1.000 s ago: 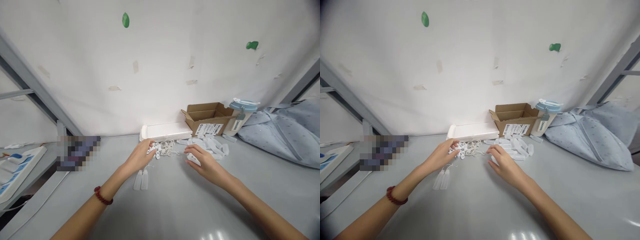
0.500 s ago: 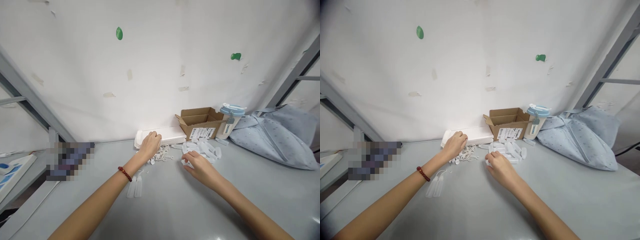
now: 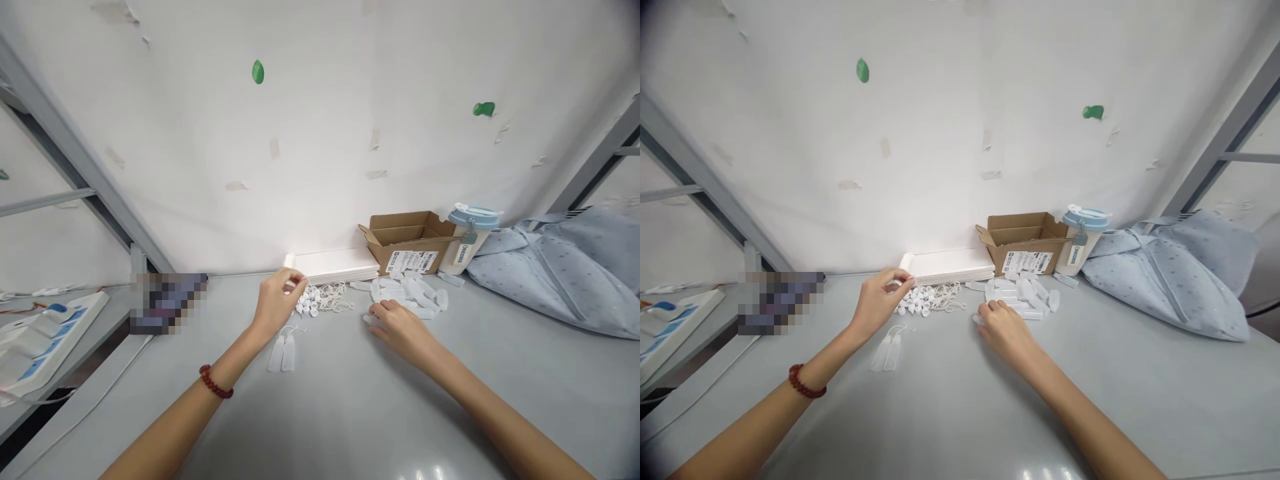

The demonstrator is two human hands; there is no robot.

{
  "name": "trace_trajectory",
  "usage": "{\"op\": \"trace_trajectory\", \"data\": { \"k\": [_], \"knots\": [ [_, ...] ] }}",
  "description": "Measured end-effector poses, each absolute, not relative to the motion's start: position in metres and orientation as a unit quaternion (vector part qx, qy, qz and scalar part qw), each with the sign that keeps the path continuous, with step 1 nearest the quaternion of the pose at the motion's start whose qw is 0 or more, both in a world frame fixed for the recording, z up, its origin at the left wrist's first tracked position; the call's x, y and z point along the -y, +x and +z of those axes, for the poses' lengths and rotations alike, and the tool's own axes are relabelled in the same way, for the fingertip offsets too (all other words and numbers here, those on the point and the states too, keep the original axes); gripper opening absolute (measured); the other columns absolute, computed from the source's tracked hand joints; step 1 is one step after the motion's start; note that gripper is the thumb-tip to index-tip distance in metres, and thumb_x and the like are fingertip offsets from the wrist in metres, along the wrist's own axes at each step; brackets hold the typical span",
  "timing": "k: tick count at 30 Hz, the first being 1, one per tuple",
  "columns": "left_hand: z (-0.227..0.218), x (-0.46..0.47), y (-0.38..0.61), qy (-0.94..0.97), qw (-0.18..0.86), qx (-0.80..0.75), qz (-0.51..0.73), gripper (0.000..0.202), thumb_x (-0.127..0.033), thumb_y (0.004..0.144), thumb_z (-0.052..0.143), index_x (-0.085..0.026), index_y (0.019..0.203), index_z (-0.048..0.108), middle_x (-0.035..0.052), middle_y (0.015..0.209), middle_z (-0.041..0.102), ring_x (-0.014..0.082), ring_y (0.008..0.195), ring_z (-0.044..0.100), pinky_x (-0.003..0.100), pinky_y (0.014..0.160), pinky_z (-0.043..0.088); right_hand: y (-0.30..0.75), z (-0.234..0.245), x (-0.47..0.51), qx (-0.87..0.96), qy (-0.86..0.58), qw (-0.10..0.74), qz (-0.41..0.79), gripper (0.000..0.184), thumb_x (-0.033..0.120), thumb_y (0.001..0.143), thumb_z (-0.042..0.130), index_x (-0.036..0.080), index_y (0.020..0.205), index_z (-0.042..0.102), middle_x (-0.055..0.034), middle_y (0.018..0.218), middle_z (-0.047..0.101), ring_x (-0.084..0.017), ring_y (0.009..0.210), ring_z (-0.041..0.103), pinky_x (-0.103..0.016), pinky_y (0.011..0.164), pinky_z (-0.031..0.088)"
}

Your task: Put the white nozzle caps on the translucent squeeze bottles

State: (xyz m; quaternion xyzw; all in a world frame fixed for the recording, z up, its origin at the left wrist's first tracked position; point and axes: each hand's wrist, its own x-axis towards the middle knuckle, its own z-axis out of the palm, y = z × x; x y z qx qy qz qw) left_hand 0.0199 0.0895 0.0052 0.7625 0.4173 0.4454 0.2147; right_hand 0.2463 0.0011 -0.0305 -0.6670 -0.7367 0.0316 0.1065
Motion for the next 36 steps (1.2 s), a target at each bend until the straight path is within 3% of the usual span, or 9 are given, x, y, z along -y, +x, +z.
{"op": "trace_trajectory", "data": {
  "k": [4, 7, 11, 16, 21, 28, 36],
  "knots": [
    [-0.010, -0.070, 0.010, 0.719, 0.320, -0.427, 0.444, 0.013, -0.027, 0.078, 0.058, -0.015, 0.081, 0.061, 0.0023, 0.069, 0.064, 0.0142, 0.061, 0.062, 0.025, 0.057, 0.052, 0.241, -0.032, 0.003, 0.731, -0.667, 0.136, 0.049, 0.018, 0.016, 0.082, 0.056, 0.016, 0.100, 0.058, -0.0102, 0.097, 0.064, -0.022, 0.085, 0.062, -0.030, 0.065, 0.048],
    [-0.017, -0.052, 0.009, 0.684, 0.405, -0.426, 0.432, 0.019, -0.028, 0.077, 0.061, -0.016, 0.090, 0.056, -0.0002, 0.065, 0.064, 0.0129, 0.055, 0.060, 0.024, 0.053, 0.051, 0.228, -0.036, 0.009, 0.739, -0.629, 0.224, 0.085, 0.021, 0.022, 0.084, 0.054, 0.017, 0.104, 0.055, -0.0084, 0.097, 0.064, -0.019, 0.080, 0.060, -0.030, 0.067, 0.048],
    [-0.014, -0.031, 0.017, 0.618, 0.560, -0.385, 0.395, 0.013, -0.025, 0.072, 0.067, -0.015, 0.074, 0.058, -0.0016, 0.062, 0.061, 0.0105, 0.055, 0.058, 0.022, 0.055, 0.050, 0.206, -0.044, 0.018, 0.748, -0.560, 0.331, 0.131, 0.021, 0.024, 0.084, 0.055, 0.017, 0.104, 0.053, -0.0070, 0.090, 0.063, -0.017, 0.074, 0.058, -0.028, 0.061, 0.048],
    [-0.014, -0.021, 0.024, 0.604, 0.614, -0.354, 0.365, 0.012, -0.025, 0.072, 0.068, -0.015, 0.074, 0.062, -0.0015, 0.059, 0.061, 0.0104, 0.055, 0.057, 0.022, 0.055, 0.048, 0.195, -0.049, 0.026, 0.759, -0.504, 0.390, 0.133, 0.021, 0.022, 0.085, 0.054, 0.019, 0.105, 0.051, -0.0059, 0.088, 0.062, -0.017, 0.075, 0.057, -0.027, 0.060, 0.047],
    [-0.019, -0.023, 0.023, 0.604, 0.625, -0.359, 0.339, 0.019, -0.031, 0.072, 0.069, -0.014, 0.074, 0.061, -0.0022, 0.057, 0.059, 0.0101, 0.050, 0.055, 0.021, 0.048, 0.045, 0.197, -0.048, 0.028, 0.756, -0.496, 0.408, 0.125, 0.019, 0.023, 0.086, 0.054, 0.020, 0.105, 0.051, -0.0056, 0.087, 0.062, -0.016, 0.074, 0.057, -0.026, 0.058, 0.047],
    [-0.024, -0.020, 0.024, 0.637, 0.604, -0.352, 0.326, 0.019, -0.034, 0.075, 0.065, -0.017, 0.083, 0.062, -0.0015, 0.065, 0.059, 0.0102, 0.055, 0.052, 0.023, 0.052, 0.044, 0.198, -0.048, 0.028, 0.767, -0.495, 0.390, 0.123, 0.021, 0.022, 0.087, 0.052, 0.021, 0.107, 0.049, -0.0052, 0.087, 0.061, -0.017, 0.075, 0.058, -0.028, 0.064, 0.049],
    [-0.024, -0.015, 0.027, 0.758, 0.423, -0.400, 0.293, 0.010, -0.026, 0.079, 0.058, -0.019, 0.081, 0.064, -0.0015, 0.064, 0.059, 0.0130, 0.059, 0.054, 0.023, 0.056, 0.043, 0.197, -0.051, 0.027, 0.787, -0.491, 0.351, 0.126, 0.020, 0.019, 0.086, 0.050, 0.017, 0.106, 0.053, -0.0069, 0.084, 0.062, -0.018, 0.075, 0.059, -0.030, 0.066, 0.049]
  ]
}}
